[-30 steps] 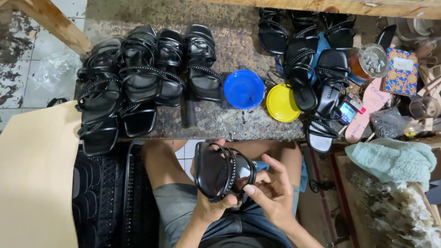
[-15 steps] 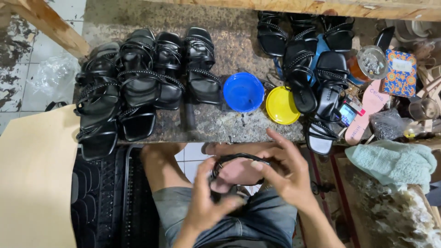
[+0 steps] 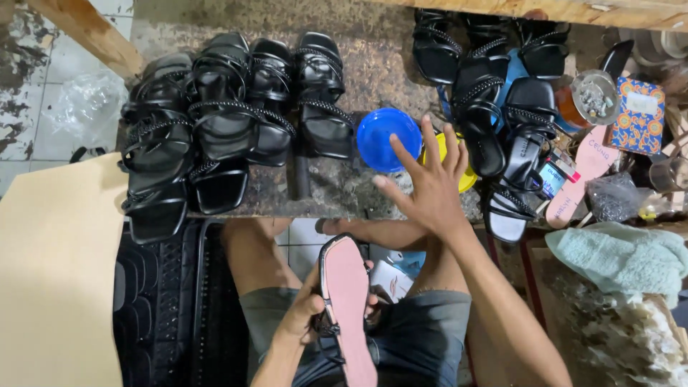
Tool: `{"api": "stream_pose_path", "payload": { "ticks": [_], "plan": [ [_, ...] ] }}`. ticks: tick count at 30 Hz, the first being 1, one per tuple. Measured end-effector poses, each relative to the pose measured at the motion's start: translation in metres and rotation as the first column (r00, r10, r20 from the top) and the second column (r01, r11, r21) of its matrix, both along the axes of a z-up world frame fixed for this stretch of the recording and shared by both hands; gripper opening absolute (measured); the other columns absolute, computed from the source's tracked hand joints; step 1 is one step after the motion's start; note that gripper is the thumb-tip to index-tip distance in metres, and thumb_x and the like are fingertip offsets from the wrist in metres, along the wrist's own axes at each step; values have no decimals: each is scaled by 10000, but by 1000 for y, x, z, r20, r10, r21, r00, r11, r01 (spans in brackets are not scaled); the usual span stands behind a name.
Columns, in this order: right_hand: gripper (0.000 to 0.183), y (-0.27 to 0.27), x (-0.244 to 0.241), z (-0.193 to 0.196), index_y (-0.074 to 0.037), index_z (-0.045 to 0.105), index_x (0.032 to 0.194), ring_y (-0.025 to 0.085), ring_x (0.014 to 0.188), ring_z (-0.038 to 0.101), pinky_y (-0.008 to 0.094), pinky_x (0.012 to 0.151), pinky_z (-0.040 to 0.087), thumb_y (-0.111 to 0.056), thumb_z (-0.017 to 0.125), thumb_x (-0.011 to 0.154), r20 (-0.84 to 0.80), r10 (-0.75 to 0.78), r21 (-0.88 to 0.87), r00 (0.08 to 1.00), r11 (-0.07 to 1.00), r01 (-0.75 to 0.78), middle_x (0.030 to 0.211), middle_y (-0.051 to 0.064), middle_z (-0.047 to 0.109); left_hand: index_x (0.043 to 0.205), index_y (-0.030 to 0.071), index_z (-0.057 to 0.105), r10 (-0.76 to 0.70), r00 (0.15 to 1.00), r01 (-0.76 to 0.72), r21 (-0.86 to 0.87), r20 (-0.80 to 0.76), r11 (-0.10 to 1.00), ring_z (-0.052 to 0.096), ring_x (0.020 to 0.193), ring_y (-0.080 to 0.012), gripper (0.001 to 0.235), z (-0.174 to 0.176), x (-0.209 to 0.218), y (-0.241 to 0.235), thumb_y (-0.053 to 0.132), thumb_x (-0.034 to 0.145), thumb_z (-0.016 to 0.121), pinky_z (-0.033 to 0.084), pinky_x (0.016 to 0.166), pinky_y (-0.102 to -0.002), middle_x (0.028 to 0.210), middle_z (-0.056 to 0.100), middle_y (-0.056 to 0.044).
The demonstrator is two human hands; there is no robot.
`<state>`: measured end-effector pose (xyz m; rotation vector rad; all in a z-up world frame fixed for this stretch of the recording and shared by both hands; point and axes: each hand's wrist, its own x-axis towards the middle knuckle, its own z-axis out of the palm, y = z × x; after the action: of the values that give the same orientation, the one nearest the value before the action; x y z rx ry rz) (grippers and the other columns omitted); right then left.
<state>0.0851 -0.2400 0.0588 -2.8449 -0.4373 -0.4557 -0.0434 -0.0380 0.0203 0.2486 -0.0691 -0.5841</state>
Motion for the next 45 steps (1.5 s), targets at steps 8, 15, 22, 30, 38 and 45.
{"api": "stream_pose_path", "payload": {
  "ticks": [8,15,22,30,38,45],
  "plan": [
    [559,-5,6,-22,-263,475,1254,339,1301,114,577,990,131,-598,473,806,45,-13,-49,999,999,16,1422,14,206,1329,27,211,92,974,-140,228,208,964,545,1004,-365,903,18,9,13,245,685,804,446,877,-492,1317,354,-208],
    [287,-4,-22,-7,-168,664,921,230,1291,233,427,1032,29,-311,417,893,-272,114,546,956,836,56,1331,173,381,1352,73,226,74,921,-184,258,383,949,377,1207,-340,858,36,14,11,171,693,766,331,977,-447,1353,282,-277],
    [457,43,-132,62,-245,374,1320,258,1381,131,528,1137,204,-488,123,1026,95,216,729,972,650,-216,1498,58,77,1323,56,312,46,782,-340,364,621,867,341,1256,-236,912,58,9,3,243,564,781,244,1077,-414,1351,345,-163],
    [534,69,-170,72,-235,200,1369,396,1367,-122,553,1112,-22,-561,54,972,-162,133,661,978,750,8,1465,82,42,1334,247,346,-21,634,-370,327,773,870,272,1332,-296,676,93,14,1,239,752,690,280,1103,-483,1376,304,-166],
    [160,77,-179,73,-254,486,966,222,1238,234,452,1033,195,-257,427,817,240,-167,292,956,952,93,1183,14,394,1281,222,414,-80,641,-395,418,763,818,383,1267,-270,588,99,13,6,274,759,680,327,1076,-427,1369,320,-147],
    [537,49,-161,61,-140,543,1131,203,883,409,364,809,284,-481,167,955,136,-9,561,991,825,-70,934,44,340,1338,270,342,-37,625,-368,336,780,867,330,1311,-279,688,102,11,-2,253,746,692,289,1105,-439,1383,297,-154]
  ]
}}
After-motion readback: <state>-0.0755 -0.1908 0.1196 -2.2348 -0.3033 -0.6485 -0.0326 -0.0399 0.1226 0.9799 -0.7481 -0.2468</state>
